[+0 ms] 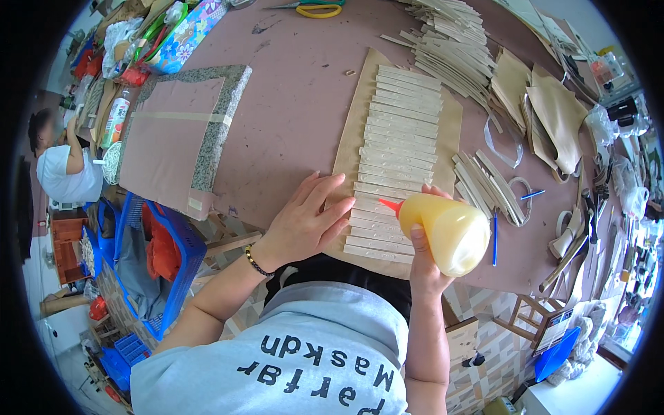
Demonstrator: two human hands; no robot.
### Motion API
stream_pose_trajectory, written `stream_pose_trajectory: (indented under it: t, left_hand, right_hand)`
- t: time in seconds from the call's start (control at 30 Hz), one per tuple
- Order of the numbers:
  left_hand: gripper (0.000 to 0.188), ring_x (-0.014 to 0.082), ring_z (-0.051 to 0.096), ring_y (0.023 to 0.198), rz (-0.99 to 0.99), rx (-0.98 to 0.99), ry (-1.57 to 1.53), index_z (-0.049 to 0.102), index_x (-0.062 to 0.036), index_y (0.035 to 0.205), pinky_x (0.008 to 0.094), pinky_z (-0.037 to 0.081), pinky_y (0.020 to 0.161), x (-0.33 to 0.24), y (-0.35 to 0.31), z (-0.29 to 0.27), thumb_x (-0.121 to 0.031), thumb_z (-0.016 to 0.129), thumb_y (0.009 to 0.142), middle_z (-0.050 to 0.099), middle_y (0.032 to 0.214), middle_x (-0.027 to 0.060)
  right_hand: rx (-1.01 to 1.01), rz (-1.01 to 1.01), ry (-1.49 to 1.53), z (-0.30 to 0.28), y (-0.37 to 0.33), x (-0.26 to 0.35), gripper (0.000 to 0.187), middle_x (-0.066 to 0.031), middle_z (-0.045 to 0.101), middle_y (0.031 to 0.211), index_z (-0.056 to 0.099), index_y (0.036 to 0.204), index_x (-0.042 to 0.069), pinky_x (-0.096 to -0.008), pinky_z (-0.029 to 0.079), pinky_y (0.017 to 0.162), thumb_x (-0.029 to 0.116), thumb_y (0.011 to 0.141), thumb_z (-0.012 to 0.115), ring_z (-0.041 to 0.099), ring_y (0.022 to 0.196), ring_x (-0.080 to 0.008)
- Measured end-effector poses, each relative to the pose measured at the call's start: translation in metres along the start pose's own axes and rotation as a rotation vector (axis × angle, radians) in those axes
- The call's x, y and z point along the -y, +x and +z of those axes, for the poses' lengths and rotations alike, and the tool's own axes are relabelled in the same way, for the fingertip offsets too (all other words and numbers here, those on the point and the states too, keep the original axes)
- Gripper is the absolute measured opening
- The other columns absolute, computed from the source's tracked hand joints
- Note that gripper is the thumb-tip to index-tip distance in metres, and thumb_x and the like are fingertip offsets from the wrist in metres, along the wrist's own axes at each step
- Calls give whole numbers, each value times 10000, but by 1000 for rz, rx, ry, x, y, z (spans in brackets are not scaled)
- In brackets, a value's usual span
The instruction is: The person applies glue from a yellow squeeze bottle onto a series of parallel wooden strips arranged on a cardboard sheet. The person holds the bottle with the right hand and guides the nozzle along the strips while the left hand stabilizes the work area. The process is repetitive and covers the length of the strips.
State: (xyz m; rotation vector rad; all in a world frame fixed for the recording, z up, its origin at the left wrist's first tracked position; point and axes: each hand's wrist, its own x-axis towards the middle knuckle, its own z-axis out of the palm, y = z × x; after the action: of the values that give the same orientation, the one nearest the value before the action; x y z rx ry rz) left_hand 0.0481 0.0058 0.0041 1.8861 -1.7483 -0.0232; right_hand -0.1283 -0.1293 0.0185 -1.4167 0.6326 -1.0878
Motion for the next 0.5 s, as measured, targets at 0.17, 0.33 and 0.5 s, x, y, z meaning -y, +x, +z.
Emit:
stream_pose_trajectory:
  t: [0.17, 0.33, 0.5]
  left_hand:
    - [317, 388, 522, 1143, 0, 1, -11, 626, -57, 1150, 487, 434, 1029, 0, -1, 0, -186, 670, 864, 486, 1310, 202]
    - [318, 386, 518, 1151, -2, 8, -14, 627, -55, 1153, 500, 430, 1034, 1, -1, 0, -181, 671, 864, 485, 1309, 203]
    - [308, 381, 521, 1152, 1, 4, -4, 622, -55, 1151, 510, 426, 1038, 0, 1, 0, -178, 667, 872, 491, 1291, 199]
  right_hand:
    - [-38, -6, 48, -19, 1, -3, 571, -185, 576, 1279, 412, 1339, 73, -484, 449, 1032, 140, 869, 729, 556, 1220, -352]
    - [-85, -6, -3, -38, 0, 1, 568, -190, 570, 1289, 420, 1344, 88, -463, 480, 1005, 133, 870, 730, 560, 1220, -352]
    - [-144, -25, 41, -51, 0, 1, 571, -197, 566, 1292, 417, 1356, 95, -464, 476, 1012, 136, 877, 725, 556, 1227, -353]
